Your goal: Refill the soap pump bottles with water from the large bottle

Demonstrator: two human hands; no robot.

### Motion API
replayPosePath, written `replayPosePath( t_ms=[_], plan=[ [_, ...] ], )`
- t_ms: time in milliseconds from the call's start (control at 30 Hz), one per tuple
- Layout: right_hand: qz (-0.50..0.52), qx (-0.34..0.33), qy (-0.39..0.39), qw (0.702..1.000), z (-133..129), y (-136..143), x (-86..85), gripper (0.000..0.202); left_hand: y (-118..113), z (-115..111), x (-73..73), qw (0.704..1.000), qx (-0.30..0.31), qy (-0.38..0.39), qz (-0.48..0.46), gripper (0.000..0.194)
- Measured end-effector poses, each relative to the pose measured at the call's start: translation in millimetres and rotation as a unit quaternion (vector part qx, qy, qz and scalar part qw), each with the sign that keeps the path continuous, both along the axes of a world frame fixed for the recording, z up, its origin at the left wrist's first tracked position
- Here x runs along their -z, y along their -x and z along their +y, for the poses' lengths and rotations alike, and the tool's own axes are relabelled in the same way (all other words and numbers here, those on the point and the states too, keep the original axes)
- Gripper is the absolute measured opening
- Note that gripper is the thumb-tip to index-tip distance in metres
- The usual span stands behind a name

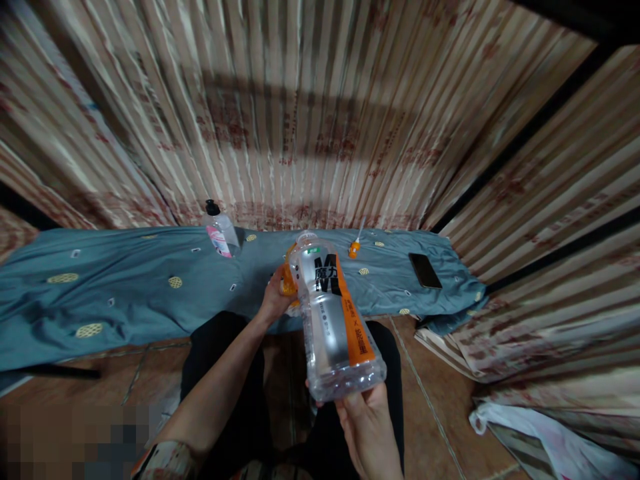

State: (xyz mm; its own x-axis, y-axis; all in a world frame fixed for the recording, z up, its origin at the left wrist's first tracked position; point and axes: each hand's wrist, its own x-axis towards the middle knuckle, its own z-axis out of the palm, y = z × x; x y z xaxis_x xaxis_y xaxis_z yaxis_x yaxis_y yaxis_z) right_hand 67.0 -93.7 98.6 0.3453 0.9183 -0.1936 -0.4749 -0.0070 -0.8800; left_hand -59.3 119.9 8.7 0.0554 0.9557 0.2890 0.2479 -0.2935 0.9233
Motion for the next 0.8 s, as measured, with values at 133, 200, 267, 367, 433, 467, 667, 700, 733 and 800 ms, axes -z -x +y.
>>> replayPosePath(
  t_ms=[133, 200, 267, 367, 433, 467, 667, 700, 733, 800],
  plan=[
    [0.004, 0.001, 0.005, 1.0, -0.2, -1.2, 2.8, 0.065, 0.1, -0.4, -0.5, 1.0, 0.001, -0.002, -0.001, 0.064],
    [0.002, 0.002, 0.007, 1.0, 0.0, -1.3, 3.2, 0.064, -0.1, 0.0, 0.8, 1.0, 0.007, -0.007, -0.006, 0.063],
    [-0.001, 0.0, 0.005, 1.0, 0.4, -1.1, 2.7, 0.067, -0.5, 0.7, 2.5, 1.0, 0.008, -0.011, -0.007, 0.063],
    [-0.005, -0.001, 0.002, 1.0, 0.4, -0.5, 1.7, 0.069, -0.9, 1.4, 4.1, 1.0, -0.001, -0.014, 0.0, 0.064],
    [-0.008, 0.0, 0.001, 1.0, 0.0, -0.1, 1.1, 0.068, -1.0, 1.3, 3.9, 1.0, -0.003, -0.015, 0.004, 0.064],
    [-0.01, 0.001, 0.001, 1.0, -0.1, 0.1, 0.8, 0.068, -0.9, 1.0, 3.4, 1.0, -0.003, -0.016, 0.004, 0.063],
    [-0.011, 0.004, 0.0, 1.0, 1.7, 0.9, -1.1, 0.076, -0.7, -0.6, 0.7, 1.0, 0.006, -0.02, -0.007, 0.06],
    [-0.011, 0.003, -0.001, 1.0, 2.0, 0.9, -1.1, 0.076, -0.6, -0.5, 1.1, 1.0, 0.007, -0.018, -0.007, 0.06],
    [-0.011, 0.003, -0.001, 1.0, 2.1, 0.8, -0.7, 0.075, -0.5, -0.2, 1.8, 1.0, 0.007, -0.015, -0.007, 0.06],
    [-0.009, 0.005, -0.002, 1.0, 1.8, 0.5, 0.6, 0.076, -0.2, 0.6, 3.8, 1.0, 0.004, -0.015, -0.009, 0.061]
  ],
)
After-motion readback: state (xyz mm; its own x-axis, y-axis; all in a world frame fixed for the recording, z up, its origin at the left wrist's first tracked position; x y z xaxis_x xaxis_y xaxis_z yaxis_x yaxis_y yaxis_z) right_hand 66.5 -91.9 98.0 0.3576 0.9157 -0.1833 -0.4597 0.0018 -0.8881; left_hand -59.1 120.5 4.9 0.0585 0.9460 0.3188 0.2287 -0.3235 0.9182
